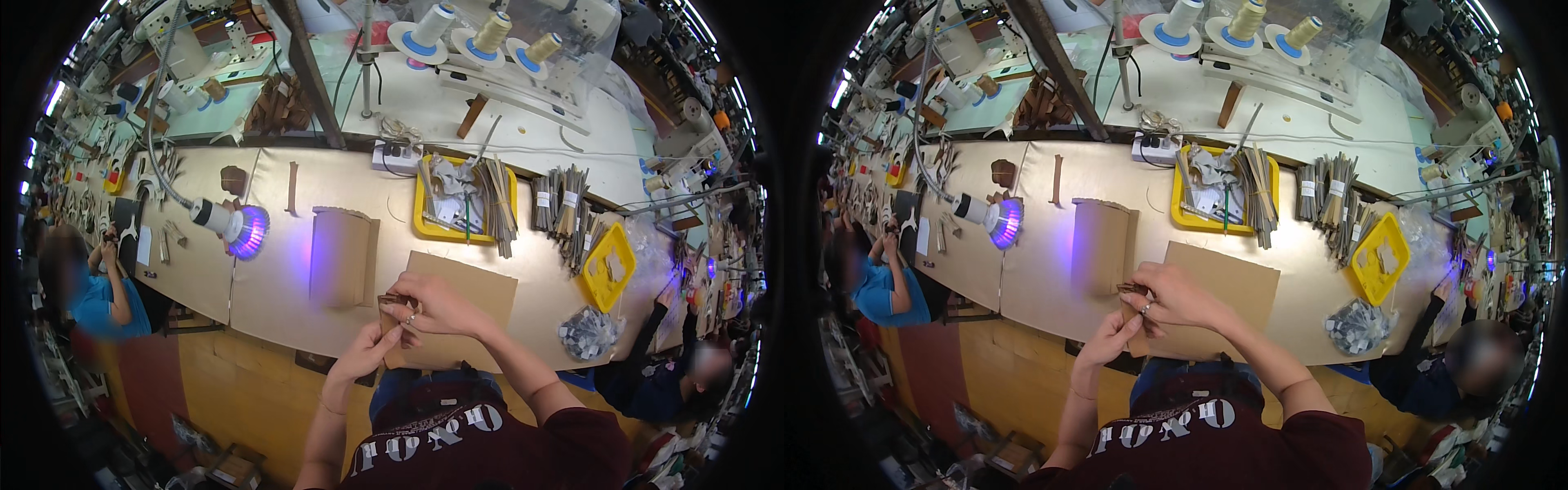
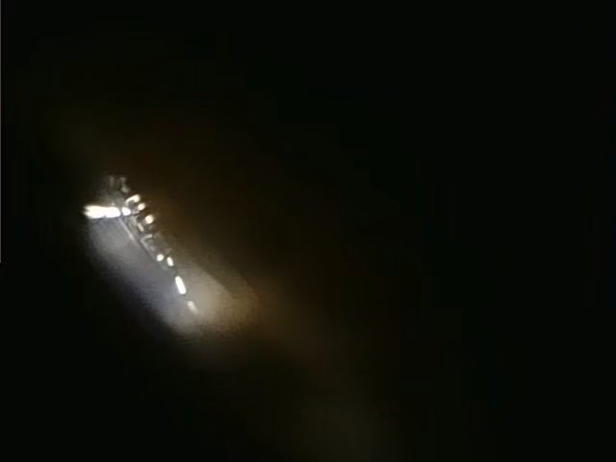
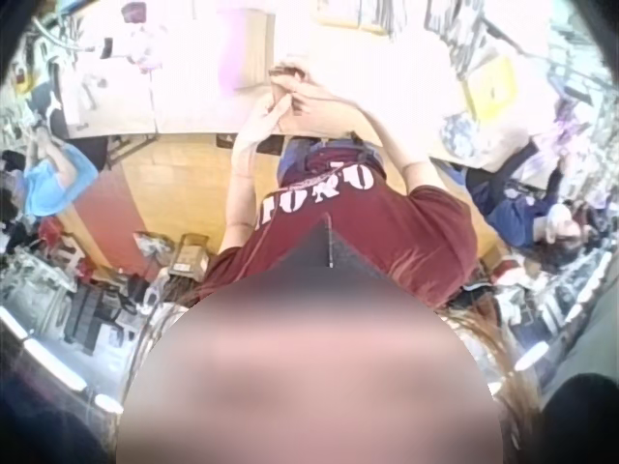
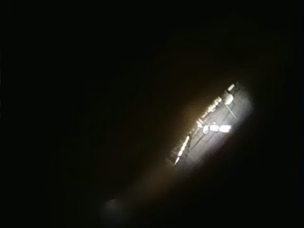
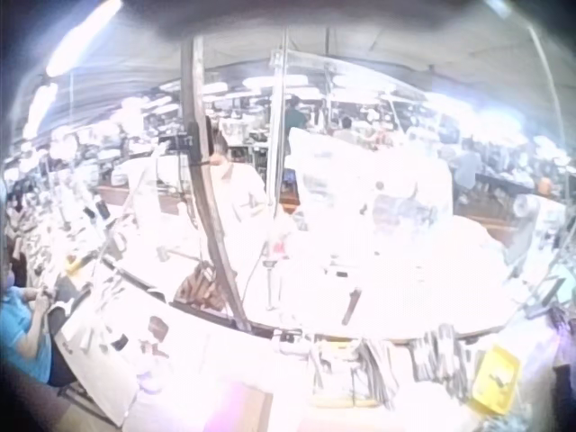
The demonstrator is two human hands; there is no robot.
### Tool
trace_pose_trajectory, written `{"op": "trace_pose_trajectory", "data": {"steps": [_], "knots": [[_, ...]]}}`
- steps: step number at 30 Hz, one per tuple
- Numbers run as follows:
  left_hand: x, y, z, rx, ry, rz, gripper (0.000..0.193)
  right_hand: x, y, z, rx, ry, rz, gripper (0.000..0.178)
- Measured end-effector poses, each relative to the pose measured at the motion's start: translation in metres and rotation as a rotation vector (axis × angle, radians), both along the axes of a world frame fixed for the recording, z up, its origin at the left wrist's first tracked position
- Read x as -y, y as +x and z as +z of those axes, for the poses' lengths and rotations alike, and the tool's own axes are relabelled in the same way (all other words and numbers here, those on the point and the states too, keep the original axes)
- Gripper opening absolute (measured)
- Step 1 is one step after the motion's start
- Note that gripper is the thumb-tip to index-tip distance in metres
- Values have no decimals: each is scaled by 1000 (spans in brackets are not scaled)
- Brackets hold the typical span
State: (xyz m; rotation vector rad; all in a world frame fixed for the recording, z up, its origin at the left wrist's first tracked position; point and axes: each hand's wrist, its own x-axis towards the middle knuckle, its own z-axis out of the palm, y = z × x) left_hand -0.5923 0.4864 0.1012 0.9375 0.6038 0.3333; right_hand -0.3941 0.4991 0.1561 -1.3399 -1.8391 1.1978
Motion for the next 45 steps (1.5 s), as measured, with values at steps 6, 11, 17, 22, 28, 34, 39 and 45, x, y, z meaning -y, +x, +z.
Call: {"op": "trace_pose_trajectory", "data": {"steps": [6, 11, 17, 22, 28, 34, 39, 45], "knots": [[-19, 29, -22, 26, -236, 111, 26, -31, 43, -41, -99, -200, 0, 25], [-32, 42, -37, -145, -434, 211, 24, -73, 162, -99, 261, -68, -453, 27], [-36, 36, -45, -330, -486, 261, 25, -75, 320, -141, 734, -72, -1013, 15], [-44, 47, -46, -384, -483, 207, 26, -22, 326, -160, 765, -88, -1030, 16], [-51, 65, -49, -375, -460, 162, 26, -30, 254, -151, 512, 23, -1128, 16], [-53, 65, -47, -340, -412, 276, 26, -96, 156, -137, 365, 189, -704, 14], [-50, 43, -48, -388, -363, 442, 27, -155, 125, -141, 498, 103, -436, 14], [-43, 11, -58, -317, -417, 493, 27, -140, 114, -171, 588, -20, -390, 17]]}}
